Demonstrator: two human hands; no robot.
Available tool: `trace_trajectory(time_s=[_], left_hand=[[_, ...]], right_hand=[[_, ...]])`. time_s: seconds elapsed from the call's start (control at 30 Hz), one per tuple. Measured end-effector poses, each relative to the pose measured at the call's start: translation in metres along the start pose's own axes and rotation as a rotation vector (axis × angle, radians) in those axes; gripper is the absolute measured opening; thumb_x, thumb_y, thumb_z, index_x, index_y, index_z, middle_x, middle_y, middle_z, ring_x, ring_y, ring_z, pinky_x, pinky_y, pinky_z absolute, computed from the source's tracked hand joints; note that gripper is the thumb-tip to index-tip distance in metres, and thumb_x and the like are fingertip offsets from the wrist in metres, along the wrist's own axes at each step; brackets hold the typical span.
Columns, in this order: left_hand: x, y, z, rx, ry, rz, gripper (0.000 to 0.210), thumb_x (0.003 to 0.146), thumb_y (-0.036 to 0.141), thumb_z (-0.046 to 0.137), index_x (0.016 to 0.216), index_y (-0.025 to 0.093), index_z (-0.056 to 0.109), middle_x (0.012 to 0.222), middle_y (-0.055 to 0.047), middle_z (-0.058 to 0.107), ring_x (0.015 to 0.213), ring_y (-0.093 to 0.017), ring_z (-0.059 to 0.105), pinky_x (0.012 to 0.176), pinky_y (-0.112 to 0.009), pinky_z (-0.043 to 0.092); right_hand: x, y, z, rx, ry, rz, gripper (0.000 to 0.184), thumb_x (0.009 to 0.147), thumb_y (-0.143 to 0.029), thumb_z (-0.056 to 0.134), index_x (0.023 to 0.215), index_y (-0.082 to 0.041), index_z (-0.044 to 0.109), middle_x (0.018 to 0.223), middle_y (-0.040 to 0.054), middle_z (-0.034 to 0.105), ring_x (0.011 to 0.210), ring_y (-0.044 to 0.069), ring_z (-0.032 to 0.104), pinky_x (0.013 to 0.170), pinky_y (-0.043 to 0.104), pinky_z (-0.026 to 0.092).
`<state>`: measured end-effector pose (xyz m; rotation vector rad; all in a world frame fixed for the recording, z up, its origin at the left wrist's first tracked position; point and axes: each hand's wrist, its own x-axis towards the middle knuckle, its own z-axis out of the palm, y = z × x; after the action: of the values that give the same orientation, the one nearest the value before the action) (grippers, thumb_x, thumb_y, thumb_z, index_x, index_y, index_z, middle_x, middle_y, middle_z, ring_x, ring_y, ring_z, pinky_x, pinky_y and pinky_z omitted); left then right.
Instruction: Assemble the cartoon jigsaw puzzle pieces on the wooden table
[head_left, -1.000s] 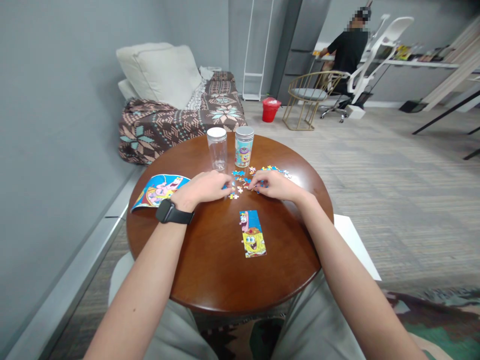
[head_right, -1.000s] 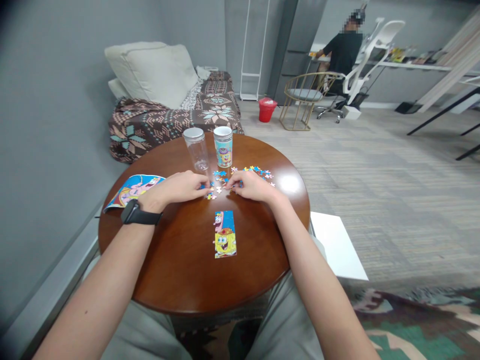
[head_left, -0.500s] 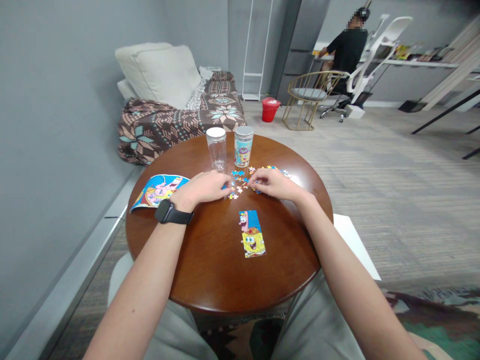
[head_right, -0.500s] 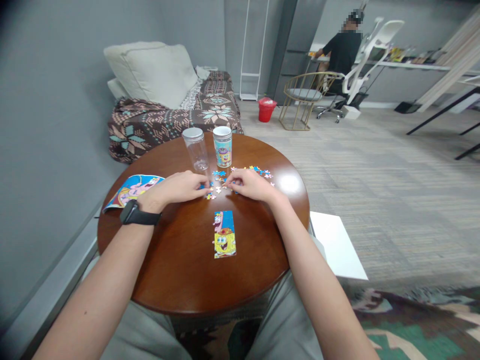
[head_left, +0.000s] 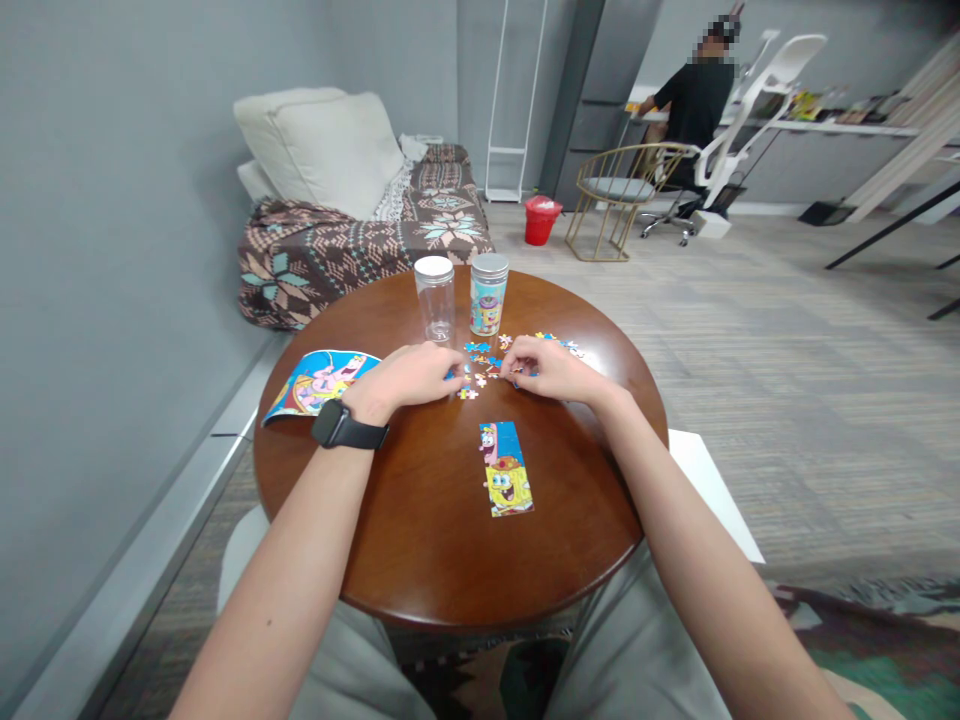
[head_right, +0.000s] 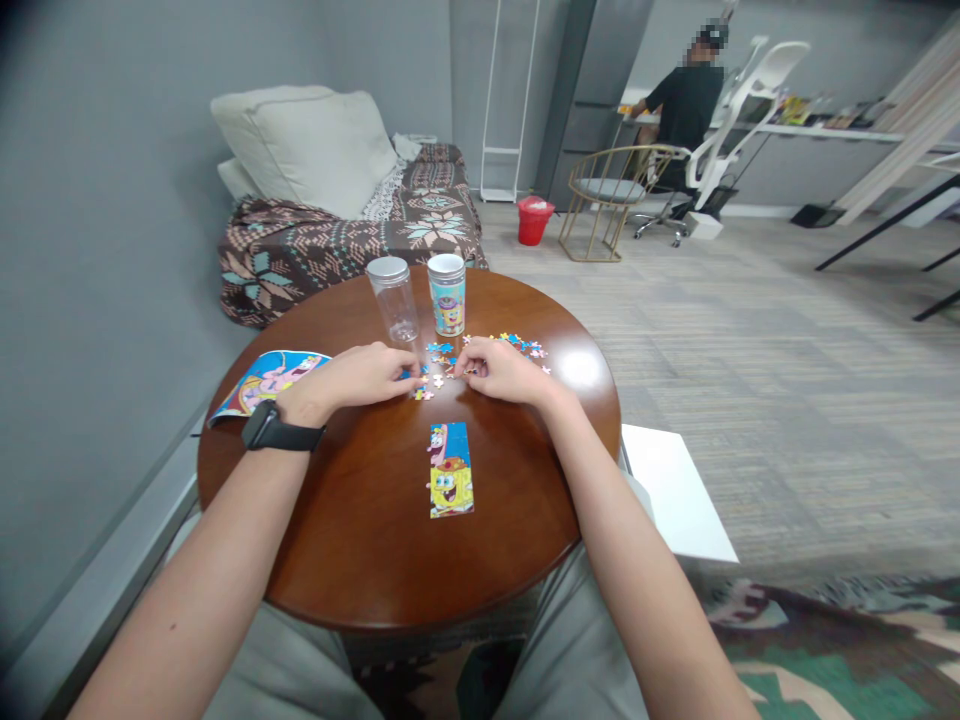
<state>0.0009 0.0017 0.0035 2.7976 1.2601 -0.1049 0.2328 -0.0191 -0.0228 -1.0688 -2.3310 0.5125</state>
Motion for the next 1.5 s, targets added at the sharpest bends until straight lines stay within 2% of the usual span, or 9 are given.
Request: trace_trajectory(time_s=[0.23, 0.37, 0.5, 0.73, 0.97, 1.27, 1.4, 1.5], left_hand=[[-0.001, 0.002, -0.003, -0.003, -0.016, -0.012, 0.036, 0.087, 0.047, 0.038, 0.096, 0.025, 0.065, 0.09, -0.004, 0.071, 0.082, -0.02, 0.065, 0.062, -0.026, 0.041], [-0.001, 0.003, -0.003, 0.004, -0.01, -0.023, 0.035, 0.087, 0.047, 0.039, 0.096, 0.025, 0.065, 0.09, -0.004, 0.071, 0.083, -0.02, 0.065, 0.063, -0.026, 0.041], [-0.001, 0.003, -0.003, 0.01, -0.007, -0.015, 0.034, 0.087, 0.045, 0.038, 0.095, 0.025, 0.065, 0.09, -0.004, 0.071, 0.082, -0.019, 0.065, 0.063, -0.026, 0.041], [-0.001, 0.002, -0.002, 0.004, -0.014, -0.012, 0.035, 0.087, 0.045, 0.038, 0.096, 0.026, 0.066, 0.091, -0.004, 0.071, 0.082, -0.02, 0.065, 0.065, -0.027, 0.043], [-0.001, 0.002, -0.003, -0.014, -0.022, -0.014, 0.038, 0.086, 0.047, 0.036, 0.097, 0.026, 0.066, 0.091, -0.004, 0.071, 0.081, -0.02, 0.064, 0.068, -0.028, 0.043], [-0.001, 0.004, -0.003, -0.028, -0.028, -0.027, 0.036, 0.086, 0.048, 0.039, 0.095, 0.026, 0.066, 0.09, -0.004, 0.071, 0.081, -0.02, 0.064, 0.069, -0.027, 0.044], [-0.001, 0.004, -0.005, -0.023, -0.035, -0.013, 0.036, 0.086, 0.046, 0.038, 0.096, 0.025, 0.066, 0.092, -0.005, 0.071, 0.083, -0.022, 0.065, 0.071, -0.029, 0.045], [-0.002, 0.005, -0.006, -0.019, -0.028, -0.031, 0.033, 0.086, 0.042, 0.041, 0.106, 0.026, 0.062, 0.095, -0.005, 0.07, 0.086, -0.022, 0.065, 0.071, -0.028, 0.045]], right_hand=[[0.001, -0.001, 0.0, 0.04, -0.026, 0.059, 0.018, 0.078, -0.016, 0.054, 0.09, -0.015, 0.068, 0.08, 0.0031, 0.065, 0.068, 0.012, 0.055, 0.065, 0.024, 0.043], [0.001, -0.003, 0.001, 0.139, -0.059, 0.153, 0.013, 0.078, -0.023, 0.058, 0.085, -0.014, 0.064, 0.072, 0.0016, 0.064, 0.065, 0.011, 0.056, 0.063, 0.023, 0.044], [0.001, -0.008, -0.001, 0.15, -0.045, 0.193, 0.009, 0.072, -0.022, 0.063, 0.078, -0.015, 0.06, 0.068, 0.0002, 0.063, 0.061, 0.011, 0.056, 0.06, 0.022, 0.044], [0.001, -0.009, -0.002, 0.11, -0.004, 0.117, 0.006, 0.071, -0.016, 0.06, 0.077, -0.016, 0.059, 0.076, 0.002, 0.066, 0.069, 0.013, 0.059, 0.065, 0.023, 0.045], [0.001, -0.004, 0.0, 0.107, 0.001, 0.082, 0.024, 0.069, -0.005, 0.051, 0.086, -0.015, 0.064, 0.084, 0.0034, 0.069, 0.074, 0.013, 0.062, 0.069, 0.024, 0.047], [0.002, -0.006, -0.002, 0.067, -0.027, 0.102, 0.014, 0.072, -0.009, 0.056, 0.078, -0.016, 0.067, 0.078, 0.0021, 0.07, 0.072, 0.013, 0.061, 0.069, 0.025, 0.046], [0.002, -0.004, -0.001, 0.084, -0.032, 0.108, 0.017, 0.074, -0.01, 0.054, 0.083, -0.015, 0.067, 0.081, 0.0032, 0.07, 0.073, 0.013, 0.061, 0.07, 0.025, 0.047], [0.002, -0.002, 0.0, 0.135, -0.029, 0.108, 0.02, 0.074, -0.01, 0.052, 0.089, -0.014, 0.066, 0.08, 0.0036, 0.068, 0.069, 0.012, 0.06, 0.066, 0.023, 0.047]])
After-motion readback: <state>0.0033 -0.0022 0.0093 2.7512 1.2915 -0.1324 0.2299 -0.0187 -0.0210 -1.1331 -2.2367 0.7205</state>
